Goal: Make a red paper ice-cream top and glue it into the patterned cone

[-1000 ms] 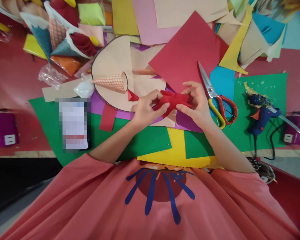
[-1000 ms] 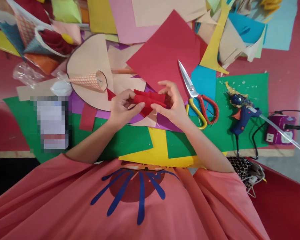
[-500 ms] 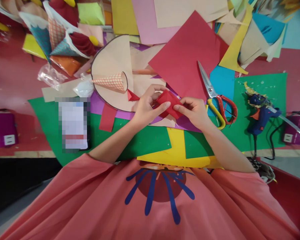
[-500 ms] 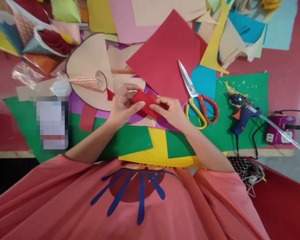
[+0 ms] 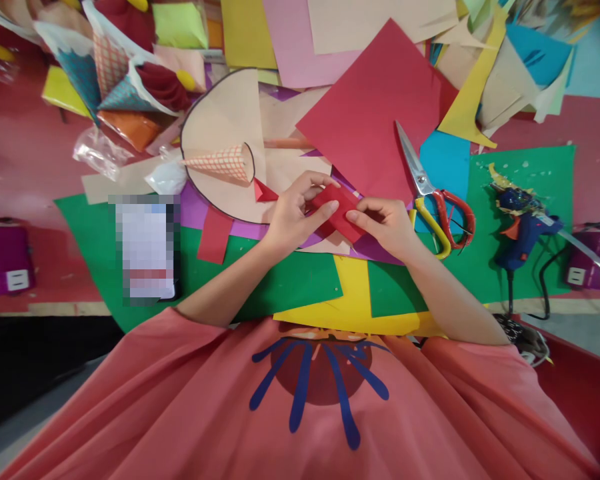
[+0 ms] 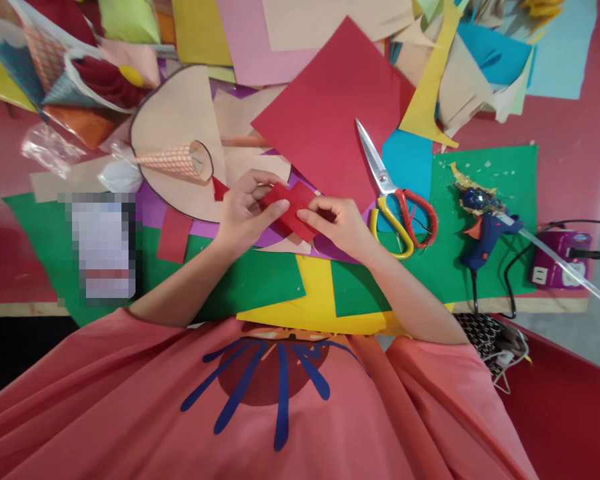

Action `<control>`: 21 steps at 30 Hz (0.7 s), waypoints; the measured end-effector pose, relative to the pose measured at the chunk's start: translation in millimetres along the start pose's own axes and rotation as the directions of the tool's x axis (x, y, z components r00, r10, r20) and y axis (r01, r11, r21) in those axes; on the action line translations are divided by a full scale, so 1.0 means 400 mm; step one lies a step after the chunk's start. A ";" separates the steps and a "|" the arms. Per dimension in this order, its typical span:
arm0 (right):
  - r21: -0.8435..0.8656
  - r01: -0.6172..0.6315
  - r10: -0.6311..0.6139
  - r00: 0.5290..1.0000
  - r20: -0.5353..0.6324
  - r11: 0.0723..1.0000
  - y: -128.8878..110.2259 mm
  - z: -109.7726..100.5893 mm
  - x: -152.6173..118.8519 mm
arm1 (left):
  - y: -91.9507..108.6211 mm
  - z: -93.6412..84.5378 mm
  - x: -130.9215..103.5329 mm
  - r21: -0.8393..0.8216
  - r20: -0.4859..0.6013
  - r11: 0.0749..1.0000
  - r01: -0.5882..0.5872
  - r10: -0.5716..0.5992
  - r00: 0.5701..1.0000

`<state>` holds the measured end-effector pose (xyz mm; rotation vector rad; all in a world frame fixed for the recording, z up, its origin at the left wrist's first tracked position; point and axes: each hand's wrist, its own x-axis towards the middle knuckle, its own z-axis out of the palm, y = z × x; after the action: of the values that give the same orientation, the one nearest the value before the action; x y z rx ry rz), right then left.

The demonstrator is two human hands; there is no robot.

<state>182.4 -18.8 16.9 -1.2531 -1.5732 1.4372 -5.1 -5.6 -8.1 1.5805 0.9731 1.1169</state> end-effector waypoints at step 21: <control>0.034 -0.022 0.021 0.999 0.030 0.999 0.007 0.001 0.002 | 0.010 0.000 -0.001 0.022 0.046 1.000 -0.001 0.000 0.999</control>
<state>182.4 -18.5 14.2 -1.2378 -1.5527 1.4970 -4.8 -7.1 -4.4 1.6177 0.9572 1.0692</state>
